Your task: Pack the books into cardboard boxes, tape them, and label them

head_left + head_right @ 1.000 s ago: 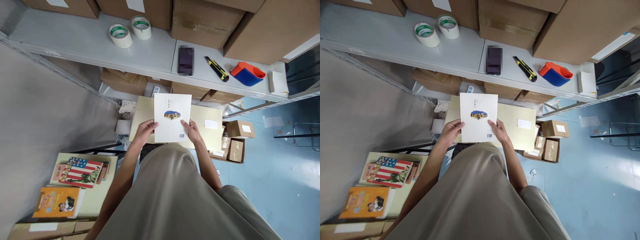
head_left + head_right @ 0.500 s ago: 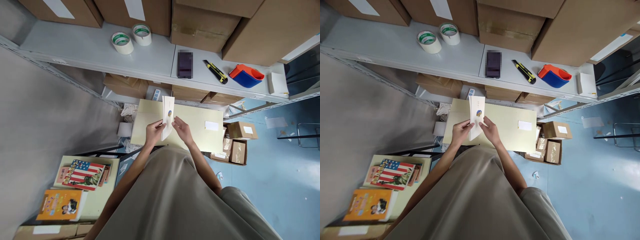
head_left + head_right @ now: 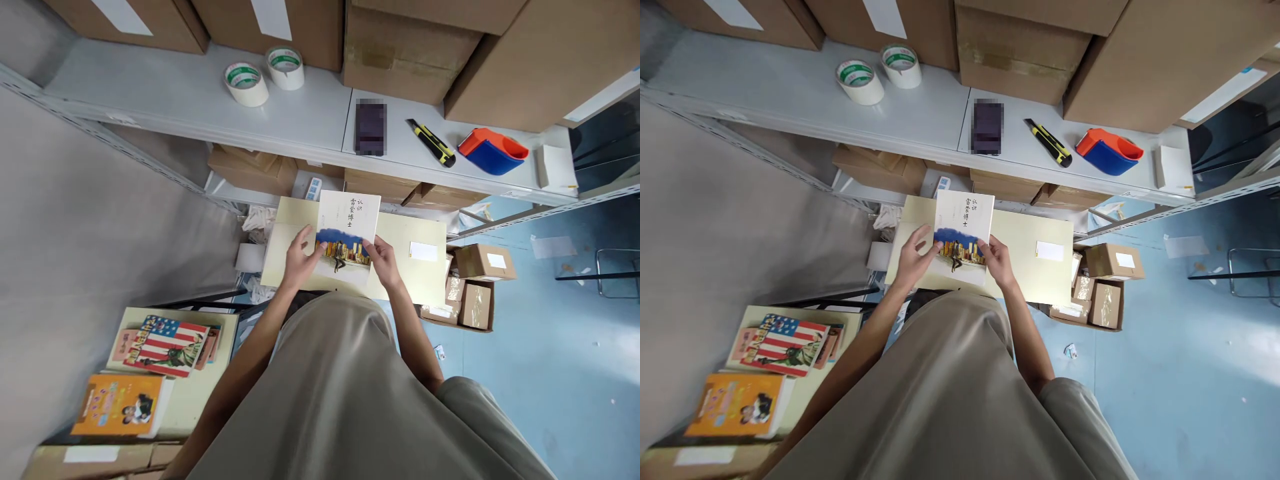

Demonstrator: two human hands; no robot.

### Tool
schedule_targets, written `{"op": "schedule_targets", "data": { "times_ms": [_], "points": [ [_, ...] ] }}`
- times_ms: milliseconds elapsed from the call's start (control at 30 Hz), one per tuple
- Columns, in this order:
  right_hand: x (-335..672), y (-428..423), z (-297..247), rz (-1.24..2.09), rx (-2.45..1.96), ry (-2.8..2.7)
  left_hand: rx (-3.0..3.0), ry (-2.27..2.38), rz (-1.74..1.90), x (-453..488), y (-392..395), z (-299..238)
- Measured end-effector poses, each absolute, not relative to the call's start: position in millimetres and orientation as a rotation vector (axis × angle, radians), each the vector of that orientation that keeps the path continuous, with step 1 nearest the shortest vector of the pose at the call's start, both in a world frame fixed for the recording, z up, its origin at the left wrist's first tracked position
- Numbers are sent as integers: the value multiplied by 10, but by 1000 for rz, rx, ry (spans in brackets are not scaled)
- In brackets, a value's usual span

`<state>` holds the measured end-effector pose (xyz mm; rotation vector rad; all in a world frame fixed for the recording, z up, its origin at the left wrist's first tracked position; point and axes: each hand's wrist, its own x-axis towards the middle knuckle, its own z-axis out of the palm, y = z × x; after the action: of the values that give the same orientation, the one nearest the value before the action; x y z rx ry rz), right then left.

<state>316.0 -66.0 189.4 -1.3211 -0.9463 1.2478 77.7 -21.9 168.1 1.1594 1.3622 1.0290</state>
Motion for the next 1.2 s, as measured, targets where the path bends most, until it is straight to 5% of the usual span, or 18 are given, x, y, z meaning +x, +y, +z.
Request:
{"op": "schedule_targets", "data": {
  "times_ms": [267, 933, 1200],
  "points": [
    [3329, -757, 1987, 1429, -1357, -904, 1112, 1285, 963, 439, -195, 1850],
    [3456, -934, 2220, 1144, -1187, -1366, 1433, 1009, 1180, 235, -424, 2234],
    [3431, -937, 1962, 1112, -1307, -1256, 1358, 1267, 1066, 153, -596, 2122]
  ]
}}
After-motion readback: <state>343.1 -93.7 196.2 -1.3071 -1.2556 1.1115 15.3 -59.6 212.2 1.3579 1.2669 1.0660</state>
